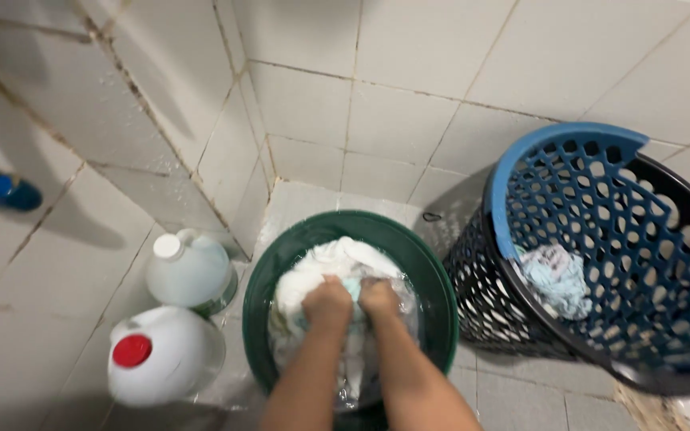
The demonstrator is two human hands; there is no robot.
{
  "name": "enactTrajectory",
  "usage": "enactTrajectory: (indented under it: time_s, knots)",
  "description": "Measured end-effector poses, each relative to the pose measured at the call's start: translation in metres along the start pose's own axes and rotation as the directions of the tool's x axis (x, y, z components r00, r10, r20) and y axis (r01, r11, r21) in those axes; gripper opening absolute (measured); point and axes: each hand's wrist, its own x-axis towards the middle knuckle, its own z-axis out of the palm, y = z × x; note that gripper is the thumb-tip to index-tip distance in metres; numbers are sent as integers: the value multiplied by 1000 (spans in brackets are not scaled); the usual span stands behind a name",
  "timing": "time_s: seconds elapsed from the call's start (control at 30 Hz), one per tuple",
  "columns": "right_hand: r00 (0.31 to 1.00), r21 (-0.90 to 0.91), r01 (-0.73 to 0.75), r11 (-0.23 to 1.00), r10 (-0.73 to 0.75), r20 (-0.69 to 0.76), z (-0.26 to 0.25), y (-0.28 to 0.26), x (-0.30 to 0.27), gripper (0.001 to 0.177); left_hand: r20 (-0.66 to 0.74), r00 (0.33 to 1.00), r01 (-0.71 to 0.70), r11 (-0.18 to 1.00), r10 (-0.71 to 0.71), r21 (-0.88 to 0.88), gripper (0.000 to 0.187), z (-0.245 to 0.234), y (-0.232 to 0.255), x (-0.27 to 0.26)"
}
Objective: The person washes clothes by hand in a bucket of water, scrubbing each item and placing them into a blue basket.
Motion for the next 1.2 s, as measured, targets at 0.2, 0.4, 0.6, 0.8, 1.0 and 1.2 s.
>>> enactTrajectory:
  time_s: [0.2, 0.4, 0.6, 0.8, 1.0, 1.2]
  knots:
    - [997, -16, 46, 999, -44, 61, -19, -16, -5, 48, -71, 909, -394, 904, 410, 165, 30, 23, -15, 16]
    - [950, 158, 311, 937, -308, -43, -86, -104, -121, 36, 320, 943, 329, 130, -89, -935, 44, -54, -15, 23]
    - [400, -45, 883, 468, -798, -451, -89, -128, -203, 19, 415, 907, 418, -30, 64, -908, 49, -105, 5, -55]
    - [776, 153, 630, 761, -621, -108, -97, -100, -143, 14, 383, 888, 448, -293, 255, -844, 26, -108, 12, -87]
    - [669, -98, 695, 712, -691, -272, -156, -116, -194, 32, 141, 954, 200, -212, 263, -957, 20, -93, 6, -102]
    - [683, 159, 731, 664, -710, -172, -175, -122, -247, 17, 243, 876, 399, -344, 417, -850, 16, -117, 18, -118]
